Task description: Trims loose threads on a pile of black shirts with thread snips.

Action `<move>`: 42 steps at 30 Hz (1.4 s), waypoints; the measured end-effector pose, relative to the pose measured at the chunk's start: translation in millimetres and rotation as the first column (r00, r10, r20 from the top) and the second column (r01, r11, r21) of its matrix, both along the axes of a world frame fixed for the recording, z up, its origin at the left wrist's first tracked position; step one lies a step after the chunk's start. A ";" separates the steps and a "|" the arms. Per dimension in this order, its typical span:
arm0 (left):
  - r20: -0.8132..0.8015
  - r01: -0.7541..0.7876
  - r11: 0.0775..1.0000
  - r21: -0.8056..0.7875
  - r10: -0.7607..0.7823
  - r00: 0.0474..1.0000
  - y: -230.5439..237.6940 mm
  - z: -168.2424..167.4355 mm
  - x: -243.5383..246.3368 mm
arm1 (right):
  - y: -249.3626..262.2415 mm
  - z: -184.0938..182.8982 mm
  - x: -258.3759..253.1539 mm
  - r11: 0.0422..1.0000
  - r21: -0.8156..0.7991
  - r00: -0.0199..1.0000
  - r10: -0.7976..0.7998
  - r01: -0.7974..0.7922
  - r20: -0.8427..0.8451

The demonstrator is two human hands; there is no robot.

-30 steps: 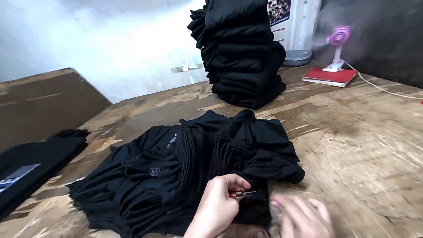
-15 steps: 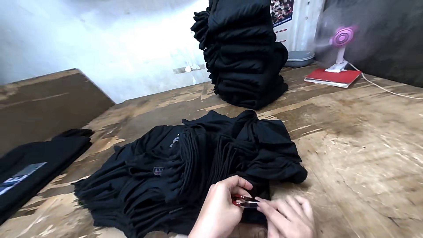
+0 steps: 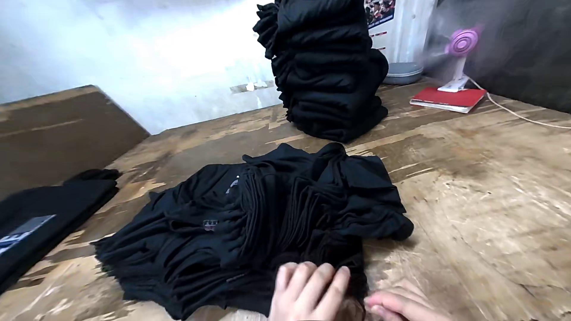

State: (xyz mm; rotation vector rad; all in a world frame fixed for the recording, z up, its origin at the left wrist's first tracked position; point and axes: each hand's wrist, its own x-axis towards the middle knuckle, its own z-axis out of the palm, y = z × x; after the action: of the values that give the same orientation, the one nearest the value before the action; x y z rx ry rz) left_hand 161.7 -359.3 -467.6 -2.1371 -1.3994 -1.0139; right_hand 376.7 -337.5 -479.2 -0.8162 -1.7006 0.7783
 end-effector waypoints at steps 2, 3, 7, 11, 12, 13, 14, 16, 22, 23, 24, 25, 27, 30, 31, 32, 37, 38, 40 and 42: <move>-0.086 -0.024 0.999 0.027 0.026 0.996 2.4 -4.6 8.4 | -1.5 1.3 -4.3 0.999 0.000 0.998 0.048 -0.048 0.036; -0.091 -0.043 0.998 0.044 0.047 0.995 4.5 -7.1 9.8 | -2.5 4.3 -2.4 0.996 -0.040 0.990 0.086 -0.082 0.113; 0.154 -0.057 0.998 -0.034 0.061 0.986 7.3 -1.2 1.0 | -2.4 18.7 9.4 0.983 -0.160 0.855 0.155 -0.086 0.496; 0.345 -0.156 0.985 -0.068 0.170 0.923 8.0 2.6 -6.7 | 8.3 11.8 -15.1 0.955 0.285 0.858 -0.216 0.085 0.465; 0.353 -0.180 0.982 -0.054 0.187 0.917 7.4 2.7 -5.4 | 13.2 7.5 -23.6 0.923 0.362 0.842 -0.297 0.133 0.449; 0.349 -0.184 0.982 -0.047 0.188 0.918 4.9 3.0 -3.7 | 17.0 2.6 -30.1 0.893 0.412 0.829 -0.362 0.179 0.425; 0.334 -0.177 0.983 -0.040 0.180 0.925 0.5 2.5 -2.2 | 18.8 -1.9 -32.8 0.874 0.438 0.832 -0.397 0.212 0.389; 0.276 -0.155 0.988 -0.021 0.155 0.949 -7.6 -2.4 -1.9 | 17.4 -5.2 -28.9 0.870 0.429 0.864 -0.394 0.241 0.313; 0.110 -0.047 0.998 0.043 0.042 0.993 -2.6 -24.7 5.3 | 11.8 -8.8 -13.5 0.919 0.305 0.918 -0.325 0.250 0.227; 0.092 -0.024 0.999 0.048 0.019 0.996 1.8 -25.9 7.7 | 11.7 -10.0 -14.3 0.921 0.301 0.923 -0.318 0.247 0.216; 0.085 0.000 0.999 0.054 -0.004 0.996 6.8 -26.6 9.3 | 11.7 -10.5 -15.2 0.923 0.297 0.926 -0.314 0.245 0.209; 0.088 0.018 0.998 0.057 -0.023 0.996 12.0 -26.2 10.3 | 12.2 -10.3 -15.5 0.926 0.289 0.929 -0.308 0.243 0.204; 0.106 0.041 0.999 0.021 -0.043 0.993 17.9 -22.1 11.4 | 12.9 -8.5 -10.0 0.943 0.251 0.936 -0.277 0.221 0.218; 0.061 0.013 0.987 -0.158 -0.004 0.998 20.9 -8.4 8.6 | 10.5 4.6 17.1 0.995 0.088 0.890 -0.074 0.039 0.450; 0.020 0.004 0.979 -0.205 0.000 1.000 23.7 -3.6 6.4 | 10.2 11.7 26.5 0.998 0.006 0.826 0.042 -0.055 0.562; 0.009 0.010 0.972 -0.234 -0.008 1.000 27.8 1.0 4.5 | 10.7 17.7 33.0 0.989 -0.064 0.755 0.143 -0.133 0.640; 0.165 0.096 0.957 -0.274 -0.051 0.985 58.2 25.9 -0.8 | 11.6 15.8 3.9 1.000 0.029 0.832 -0.014 -0.003 0.555; 0.203 0.119 0.958 -0.262 -0.066 0.977 63.3 28.2 -1.0 | 14.4 7.7 -7.5 0.993 0.107 0.839 -0.090 0.038 0.537; 0.226 0.185 0.957 -0.224 -0.134 0.965 70.7 27.9 -5.9 | 15.0 -3.4 -18.0 0.973 0.217 0.863 -0.179 0.083 0.473; 0.154 0.236 0.951 -0.197 -0.208 0.966 72.4 24.4 -14.1 | 9.6 6.0 -5.0 0.988 0.151 0.897 -0.077 0.011 0.435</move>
State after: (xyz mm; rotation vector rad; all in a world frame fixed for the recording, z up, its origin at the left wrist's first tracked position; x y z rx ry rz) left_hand 147.6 -287.0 -443.2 -2.4717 -1.4061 -1.1517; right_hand 371.7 -327.9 -473.3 -0.9767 -2.1037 0.4477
